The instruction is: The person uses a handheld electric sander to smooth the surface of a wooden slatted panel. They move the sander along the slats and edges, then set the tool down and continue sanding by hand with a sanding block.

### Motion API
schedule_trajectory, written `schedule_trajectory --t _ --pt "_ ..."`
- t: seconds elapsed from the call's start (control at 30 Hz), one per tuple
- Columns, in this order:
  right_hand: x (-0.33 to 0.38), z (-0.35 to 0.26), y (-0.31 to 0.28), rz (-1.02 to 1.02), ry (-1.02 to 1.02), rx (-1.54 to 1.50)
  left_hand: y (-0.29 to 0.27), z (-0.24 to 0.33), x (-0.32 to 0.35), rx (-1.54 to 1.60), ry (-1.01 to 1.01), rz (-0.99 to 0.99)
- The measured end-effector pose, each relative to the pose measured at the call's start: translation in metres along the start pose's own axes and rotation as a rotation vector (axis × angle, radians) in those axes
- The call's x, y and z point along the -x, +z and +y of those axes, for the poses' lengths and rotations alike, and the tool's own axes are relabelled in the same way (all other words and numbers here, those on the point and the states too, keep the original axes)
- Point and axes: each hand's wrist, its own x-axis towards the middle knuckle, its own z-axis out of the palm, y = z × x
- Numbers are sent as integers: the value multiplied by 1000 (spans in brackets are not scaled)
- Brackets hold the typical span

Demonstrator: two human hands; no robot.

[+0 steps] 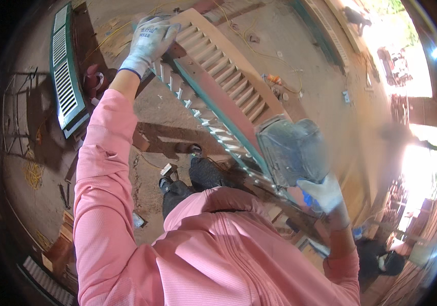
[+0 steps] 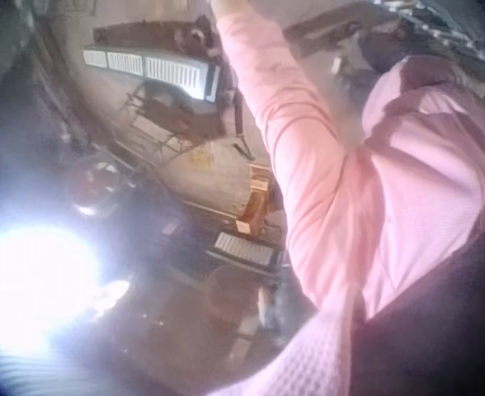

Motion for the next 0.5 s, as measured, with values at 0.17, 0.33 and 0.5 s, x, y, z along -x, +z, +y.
schedule_trajectory --t 0.17,0.33,0.5 --pt "22 -12 9 117 -16 127 7 -3 -8 -72 14 -44" --pt "-17 -69 33 122 -363 233 28 -24 -11 -126 161 -8" --pt "-73 -134 73 66 -588 228 62 -49 -6 -177 72 -123"
